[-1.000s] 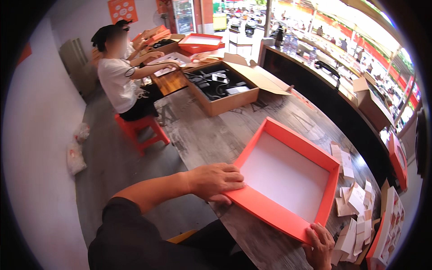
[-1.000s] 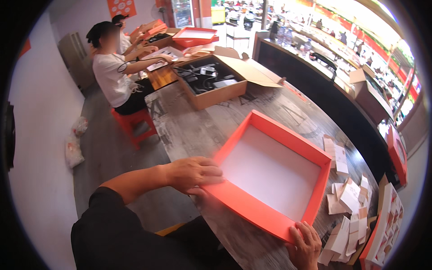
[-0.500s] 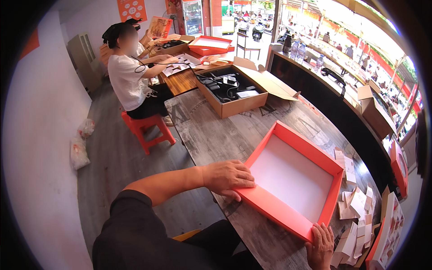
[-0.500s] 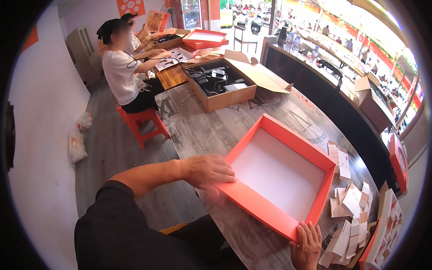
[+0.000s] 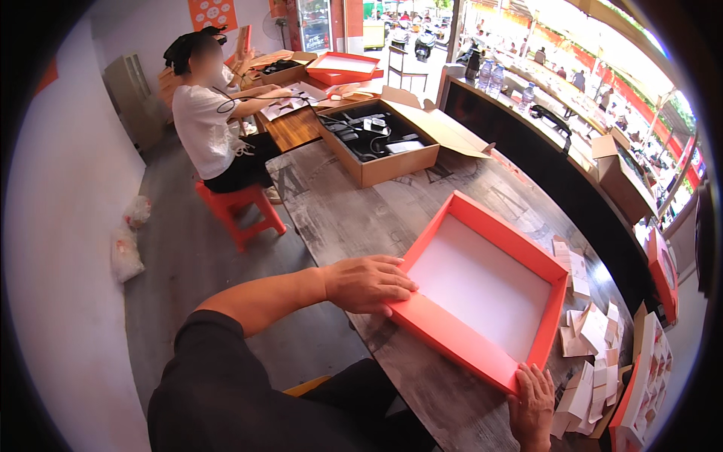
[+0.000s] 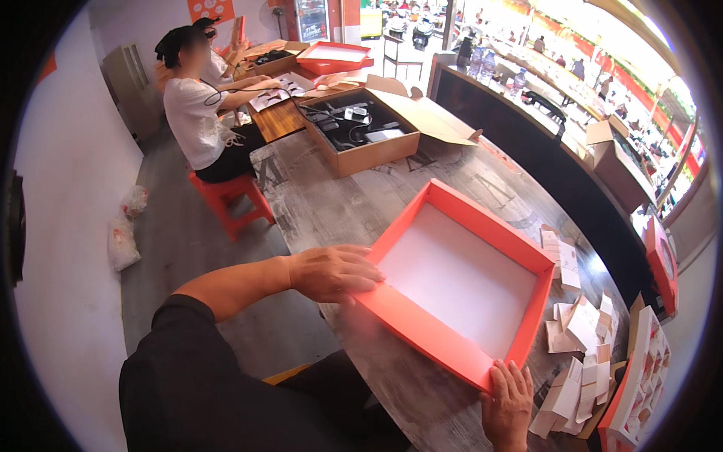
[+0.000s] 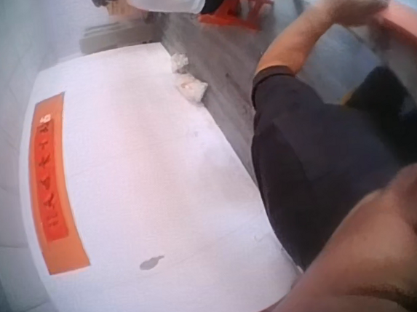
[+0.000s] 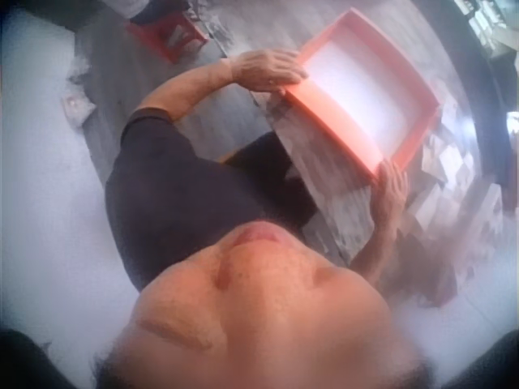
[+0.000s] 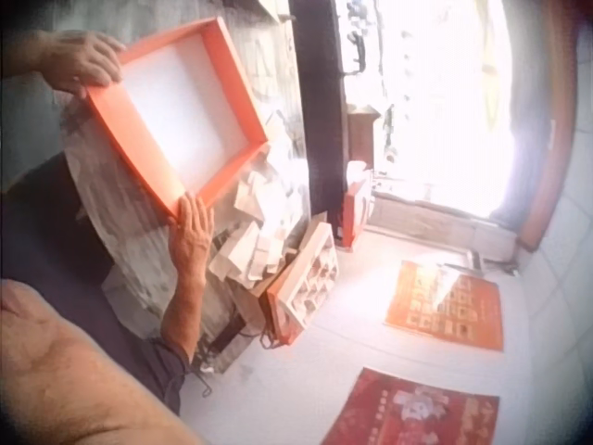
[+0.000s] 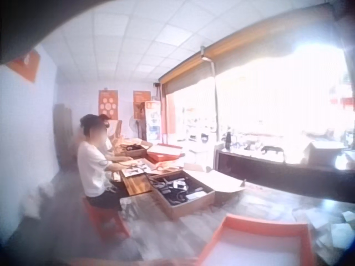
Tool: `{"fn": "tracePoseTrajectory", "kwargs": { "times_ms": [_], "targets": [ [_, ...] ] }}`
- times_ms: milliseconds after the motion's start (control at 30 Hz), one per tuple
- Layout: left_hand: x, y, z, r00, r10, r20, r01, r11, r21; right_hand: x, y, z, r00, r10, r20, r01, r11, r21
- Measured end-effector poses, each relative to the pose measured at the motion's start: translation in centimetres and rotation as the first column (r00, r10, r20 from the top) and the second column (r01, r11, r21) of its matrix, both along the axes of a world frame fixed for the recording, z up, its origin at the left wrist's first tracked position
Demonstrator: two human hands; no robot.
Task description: The person assembles cardboard gift boxes by hand, folding the flaps and inserting a partitioned tray into one of the boxes.
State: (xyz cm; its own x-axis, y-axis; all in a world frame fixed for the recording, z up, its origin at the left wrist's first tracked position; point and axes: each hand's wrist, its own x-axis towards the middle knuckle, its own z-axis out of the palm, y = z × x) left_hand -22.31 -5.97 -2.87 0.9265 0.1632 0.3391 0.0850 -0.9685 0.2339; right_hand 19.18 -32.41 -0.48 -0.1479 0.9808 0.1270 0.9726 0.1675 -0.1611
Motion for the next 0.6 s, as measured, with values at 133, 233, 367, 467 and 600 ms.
{"fn": "tracePoseTrajectory", "kwargs": {
  "times_ms": [133,233,367,467,600],
  "targets": [
    [-0.3,-0.7,-0.7,0.996,0.031,0.086,-0.037,0.997,0.064,-0.2,0.4,0.1,0.999,0.026,0.029,-0.026,1.0,0.007],
    [-0.3,-0.8,-0.5,0.996,0.042,0.076,-0.048,0.995,0.089,-0.2,0.6,0.4,0.998,0.042,0.042,-0.043,0.999,0.005],
    [1.3,-3.4,0.4,0.991,0.132,0.0,-0.13,0.975,0.182,-0.5,0.7,0.8,0.997,0.056,0.051,-0.056,0.998,-0.006],
    [3.2,-5.8,0.4,0.96,0.281,-0.001,-0.277,0.945,0.172,-0.1,1.2,0.7,0.984,0.131,0.12,-0.135,0.991,0.023],
    [5.8,-7.8,-0.4,0.902,0.433,-0.005,-0.426,0.889,0.166,-0.7,0.8,-0.2,0.982,0.101,0.157,-0.113,0.991,0.068]
  ]
}}
